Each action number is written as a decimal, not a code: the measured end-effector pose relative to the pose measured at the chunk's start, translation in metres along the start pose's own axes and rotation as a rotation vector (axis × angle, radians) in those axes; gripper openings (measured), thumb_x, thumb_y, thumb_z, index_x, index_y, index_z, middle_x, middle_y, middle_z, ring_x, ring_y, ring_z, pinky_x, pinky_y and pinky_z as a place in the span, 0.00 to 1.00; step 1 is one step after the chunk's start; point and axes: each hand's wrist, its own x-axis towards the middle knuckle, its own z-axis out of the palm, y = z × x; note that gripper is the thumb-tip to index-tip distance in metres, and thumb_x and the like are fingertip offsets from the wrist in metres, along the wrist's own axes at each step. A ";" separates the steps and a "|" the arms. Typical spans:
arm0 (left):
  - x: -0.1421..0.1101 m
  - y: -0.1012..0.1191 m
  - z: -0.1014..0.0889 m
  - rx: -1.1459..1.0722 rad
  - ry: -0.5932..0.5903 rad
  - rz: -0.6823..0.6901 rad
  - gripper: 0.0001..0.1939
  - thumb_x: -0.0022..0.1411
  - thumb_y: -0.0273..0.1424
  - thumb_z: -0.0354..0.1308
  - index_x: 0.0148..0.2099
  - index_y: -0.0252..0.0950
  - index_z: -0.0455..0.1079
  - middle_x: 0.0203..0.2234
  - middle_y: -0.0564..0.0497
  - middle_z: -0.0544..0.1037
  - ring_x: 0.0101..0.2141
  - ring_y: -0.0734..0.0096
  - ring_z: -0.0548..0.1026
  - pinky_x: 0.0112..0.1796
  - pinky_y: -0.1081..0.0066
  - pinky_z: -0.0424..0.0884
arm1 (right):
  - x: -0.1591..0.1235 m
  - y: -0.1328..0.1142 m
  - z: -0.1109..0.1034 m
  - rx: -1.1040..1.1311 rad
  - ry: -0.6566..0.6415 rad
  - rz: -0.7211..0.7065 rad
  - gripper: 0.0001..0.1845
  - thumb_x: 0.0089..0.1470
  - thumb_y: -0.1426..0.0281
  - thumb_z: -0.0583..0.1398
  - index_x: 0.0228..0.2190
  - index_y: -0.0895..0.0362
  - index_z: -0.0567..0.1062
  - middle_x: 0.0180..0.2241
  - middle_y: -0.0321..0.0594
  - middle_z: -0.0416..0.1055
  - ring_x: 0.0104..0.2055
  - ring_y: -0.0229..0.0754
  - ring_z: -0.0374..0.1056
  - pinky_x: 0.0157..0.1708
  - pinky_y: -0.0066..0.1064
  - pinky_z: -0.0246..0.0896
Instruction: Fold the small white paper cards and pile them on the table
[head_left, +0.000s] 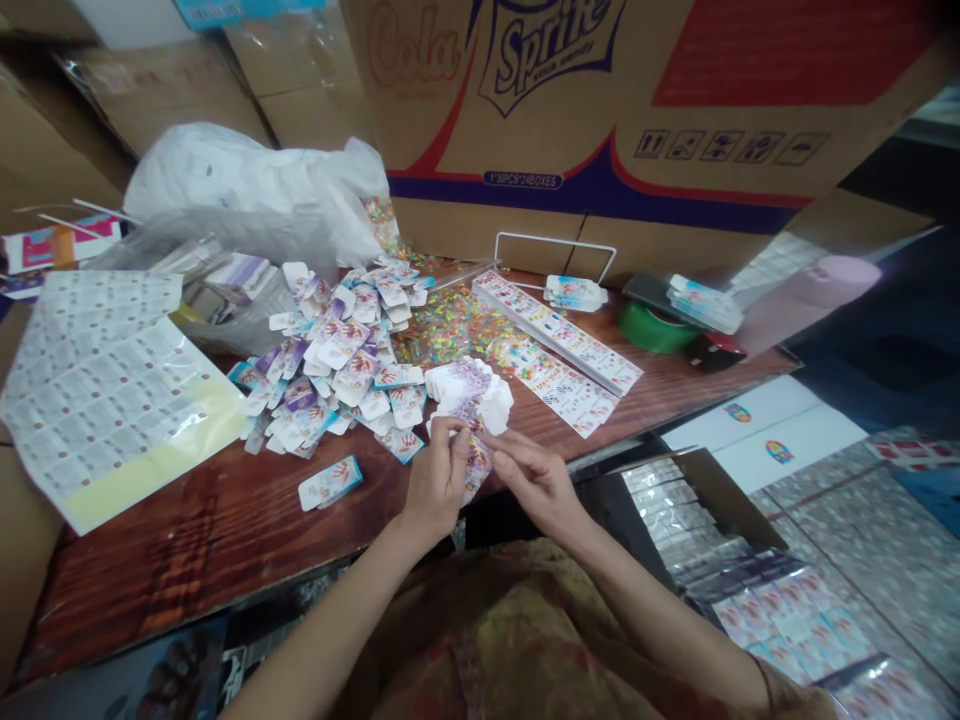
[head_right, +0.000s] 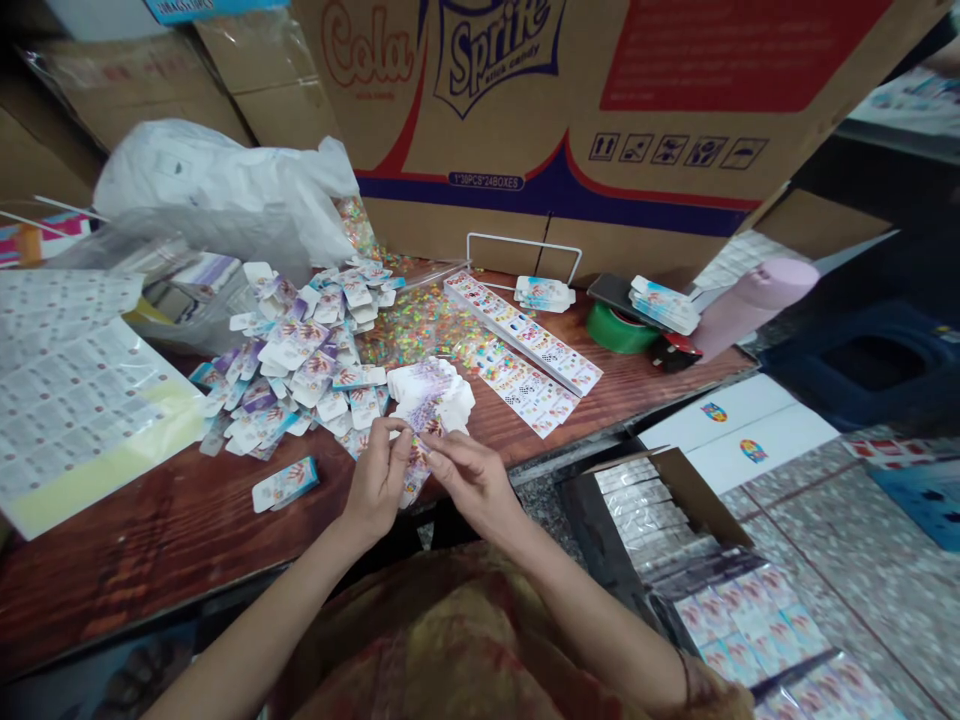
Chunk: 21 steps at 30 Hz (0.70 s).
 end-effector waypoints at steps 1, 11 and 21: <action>0.001 -0.001 -0.002 0.021 0.002 -0.006 0.10 0.68 0.37 0.40 0.43 0.38 0.58 0.23 0.55 0.72 0.24 0.71 0.73 0.27 0.73 0.62 | 0.000 0.004 0.001 -0.039 -0.020 -0.008 0.17 0.61 0.60 0.54 0.44 0.54 0.77 0.32 0.39 0.73 0.34 0.40 0.68 0.36 0.31 0.63; 0.100 -0.004 -0.111 0.631 0.421 0.004 0.23 0.66 0.33 0.45 0.60 0.31 0.54 0.45 0.36 0.73 0.46 0.51 0.73 0.45 0.55 0.67 | 0.027 0.056 0.018 -1.202 0.199 0.067 0.23 0.52 0.51 0.60 0.32 0.60 0.76 0.34 0.50 0.71 0.39 0.53 0.66 0.50 0.52 0.53; 0.034 -0.012 -0.023 0.868 -0.028 0.390 0.13 0.64 0.28 0.51 0.50 0.36 0.66 0.39 0.43 0.71 0.45 0.55 0.70 0.43 0.58 0.69 | 0.010 0.062 0.015 -1.168 0.281 -0.063 0.18 0.58 0.56 0.56 0.34 0.58 0.75 0.35 0.45 0.71 0.40 0.47 0.65 0.55 0.47 0.48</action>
